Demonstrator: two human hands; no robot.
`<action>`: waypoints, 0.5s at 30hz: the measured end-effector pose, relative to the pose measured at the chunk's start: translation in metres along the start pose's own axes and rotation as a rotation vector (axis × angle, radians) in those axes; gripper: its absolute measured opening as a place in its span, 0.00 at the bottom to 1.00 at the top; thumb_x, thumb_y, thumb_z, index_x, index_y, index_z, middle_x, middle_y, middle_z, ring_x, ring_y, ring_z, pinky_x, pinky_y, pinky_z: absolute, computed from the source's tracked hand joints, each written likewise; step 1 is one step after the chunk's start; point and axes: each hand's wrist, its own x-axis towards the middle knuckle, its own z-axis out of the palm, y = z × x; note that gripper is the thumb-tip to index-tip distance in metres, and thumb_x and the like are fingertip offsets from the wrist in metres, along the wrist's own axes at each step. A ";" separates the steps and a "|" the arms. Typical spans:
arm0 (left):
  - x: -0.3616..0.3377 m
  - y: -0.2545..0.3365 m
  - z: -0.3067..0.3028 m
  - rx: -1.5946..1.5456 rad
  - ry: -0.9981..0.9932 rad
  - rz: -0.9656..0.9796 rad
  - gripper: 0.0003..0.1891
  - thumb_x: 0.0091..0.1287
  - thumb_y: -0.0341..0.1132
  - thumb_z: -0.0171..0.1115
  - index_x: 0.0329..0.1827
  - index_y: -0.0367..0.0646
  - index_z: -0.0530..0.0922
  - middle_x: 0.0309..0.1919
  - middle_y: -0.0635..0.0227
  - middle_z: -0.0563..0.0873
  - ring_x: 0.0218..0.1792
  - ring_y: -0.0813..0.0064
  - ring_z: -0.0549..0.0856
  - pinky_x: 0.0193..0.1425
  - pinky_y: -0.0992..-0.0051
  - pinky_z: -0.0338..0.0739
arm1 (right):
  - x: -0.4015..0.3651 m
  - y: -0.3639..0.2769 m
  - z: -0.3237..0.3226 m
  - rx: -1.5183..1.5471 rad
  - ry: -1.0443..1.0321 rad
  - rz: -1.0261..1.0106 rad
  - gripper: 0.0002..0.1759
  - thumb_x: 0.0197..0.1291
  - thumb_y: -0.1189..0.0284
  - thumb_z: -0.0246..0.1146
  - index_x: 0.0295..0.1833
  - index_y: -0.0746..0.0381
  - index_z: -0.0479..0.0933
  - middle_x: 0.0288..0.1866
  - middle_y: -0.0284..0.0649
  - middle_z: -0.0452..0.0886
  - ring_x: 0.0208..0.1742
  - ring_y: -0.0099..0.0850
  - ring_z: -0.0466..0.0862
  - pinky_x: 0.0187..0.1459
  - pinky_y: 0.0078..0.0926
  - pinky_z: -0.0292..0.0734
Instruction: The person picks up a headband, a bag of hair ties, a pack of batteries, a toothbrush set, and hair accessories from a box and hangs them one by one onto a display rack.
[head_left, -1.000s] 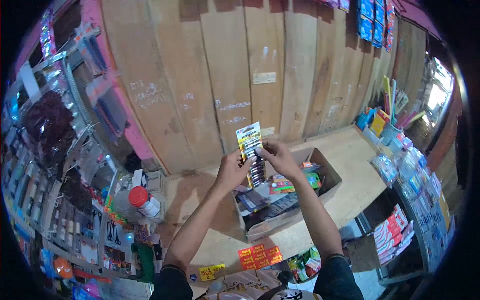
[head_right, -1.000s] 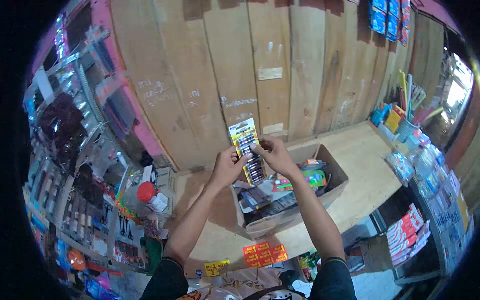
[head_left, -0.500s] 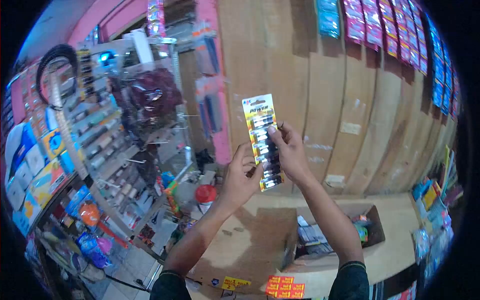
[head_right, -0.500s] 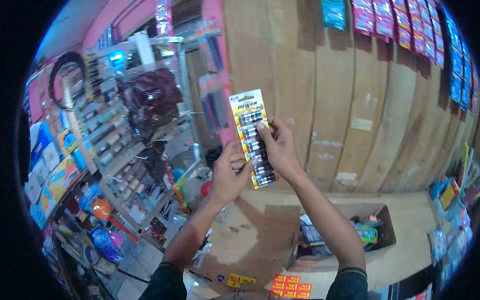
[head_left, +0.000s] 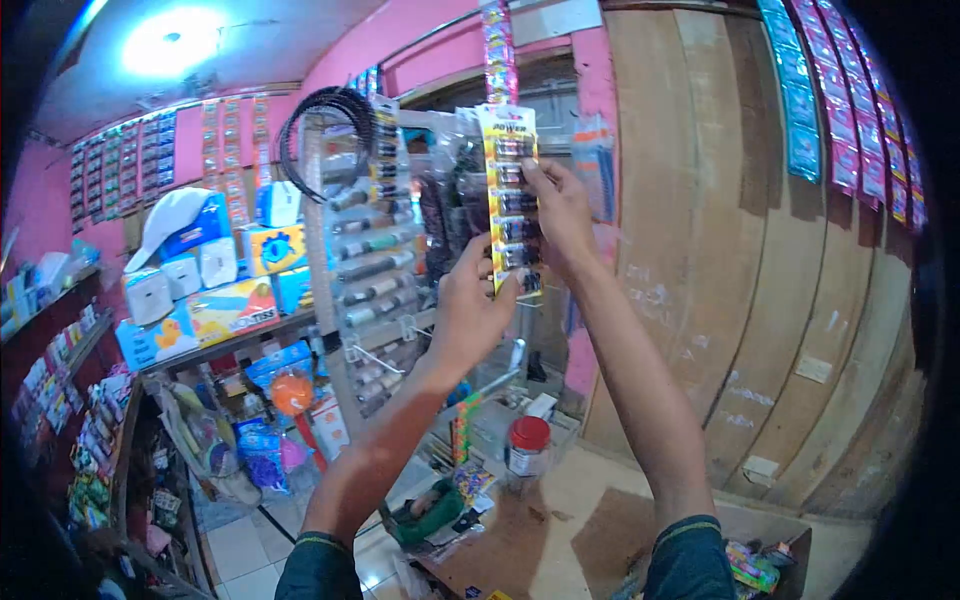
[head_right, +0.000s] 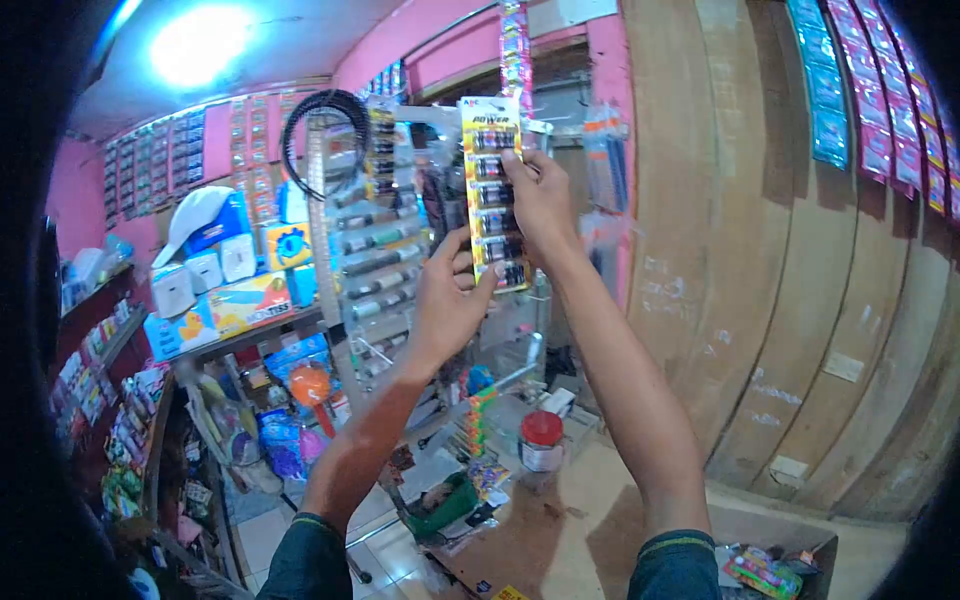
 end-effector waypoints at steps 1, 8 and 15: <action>0.006 -0.003 -0.009 -0.003 0.037 0.017 0.26 0.69 0.24 0.64 0.69 0.36 0.67 0.48 0.58 0.88 0.38 0.76 0.90 0.32 0.78 0.85 | 0.008 -0.004 0.015 0.041 -0.012 0.016 0.16 0.73 0.61 0.61 0.51 0.64 0.79 0.36 0.32 0.81 0.32 0.21 0.79 0.37 0.22 0.77; 0.039 0.016 -0.066 0.072 0.115 -0.001 0.26 0.69 0.25 0.65 0.68 0.34 0.67 0.47 0.56 0.88 0.35 0.76 0.90 0.28 0.80 0.83 | 0.052 -0.001 0.075 0.175 -0.181 0.100 0.18 0.74 0.62 0.60 0.51 0.69 0.78 0.38 0.37 0.82 0.34 0.25 0.82 0.37 0.27 0.80; 0.054 0.011 -0.090 0.272 0.100 0.072 0.28 0.67 0.27 0.67 0.68 0.30 0.67 0.42 0.53 0.88 0.27 0.74 0.88 0.23 0.76 0.81 | 0.069 0.010 0.094 0.223 -0.206 0.136 0.17 0.72 0.65 0.61 0.54 0.69 0.77 0.40 0.39 0.83 0.36 0.29 0.84 0.38 0.32 0.83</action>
